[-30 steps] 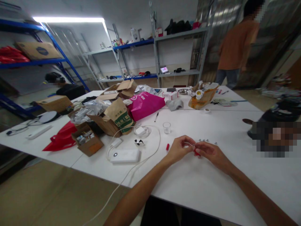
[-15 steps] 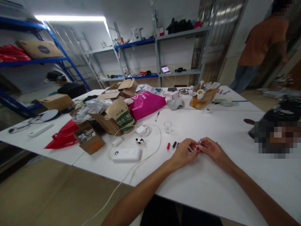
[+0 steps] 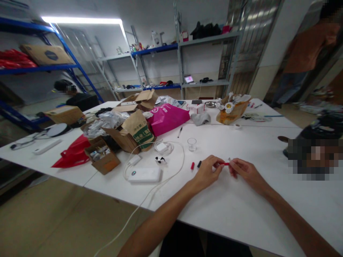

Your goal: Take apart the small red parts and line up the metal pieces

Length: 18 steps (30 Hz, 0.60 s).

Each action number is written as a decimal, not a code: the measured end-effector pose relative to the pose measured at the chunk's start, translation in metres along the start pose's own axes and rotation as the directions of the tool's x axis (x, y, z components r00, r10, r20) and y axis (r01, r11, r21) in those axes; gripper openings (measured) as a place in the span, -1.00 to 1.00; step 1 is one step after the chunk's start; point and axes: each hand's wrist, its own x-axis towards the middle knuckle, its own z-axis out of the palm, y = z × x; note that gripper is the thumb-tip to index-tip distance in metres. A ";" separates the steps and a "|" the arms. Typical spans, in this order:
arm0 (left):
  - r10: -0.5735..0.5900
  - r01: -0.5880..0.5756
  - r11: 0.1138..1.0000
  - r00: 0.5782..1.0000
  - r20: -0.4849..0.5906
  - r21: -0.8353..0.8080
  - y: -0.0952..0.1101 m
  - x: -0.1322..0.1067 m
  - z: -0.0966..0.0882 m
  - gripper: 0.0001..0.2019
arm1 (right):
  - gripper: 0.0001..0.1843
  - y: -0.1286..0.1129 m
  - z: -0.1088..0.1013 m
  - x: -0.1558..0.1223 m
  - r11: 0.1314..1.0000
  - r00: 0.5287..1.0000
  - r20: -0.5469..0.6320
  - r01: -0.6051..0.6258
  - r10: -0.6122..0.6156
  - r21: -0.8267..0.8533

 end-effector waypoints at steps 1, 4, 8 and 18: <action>0.010 -0.010 1.000 1.000 0.007 0.015 0.000 0.000 -0.001 -0.82 | -0.36 -0.001 0.000 0.000 1.000 1.000 0.010 -0.007 0.007 -0.025; 0.029 -0.030 0.999 0.999 0.039 0.038 -0.002 0.000 -0.003 -0.75 | -0.30 -0.002 0.001 -0.001 0.996 0.999 0.032 -0.016 0.019 -0.085; -0.047 0.043 0.998 0.995 0.083 0.043 0.000 0.001 -0.008 -0.75 | -0.30 0.000 0.000 -0.003 0.990 1.000 0.000 0.005 -0.005 -0.142; -0.164 0.155 0.985 0.977 0.136 0.076 0.014 0.000 -0.012 -0.71 | -0.35 0.008 -0.003 -0.006 0.982 1.000 -0.012 -0.009 0.007 -0.190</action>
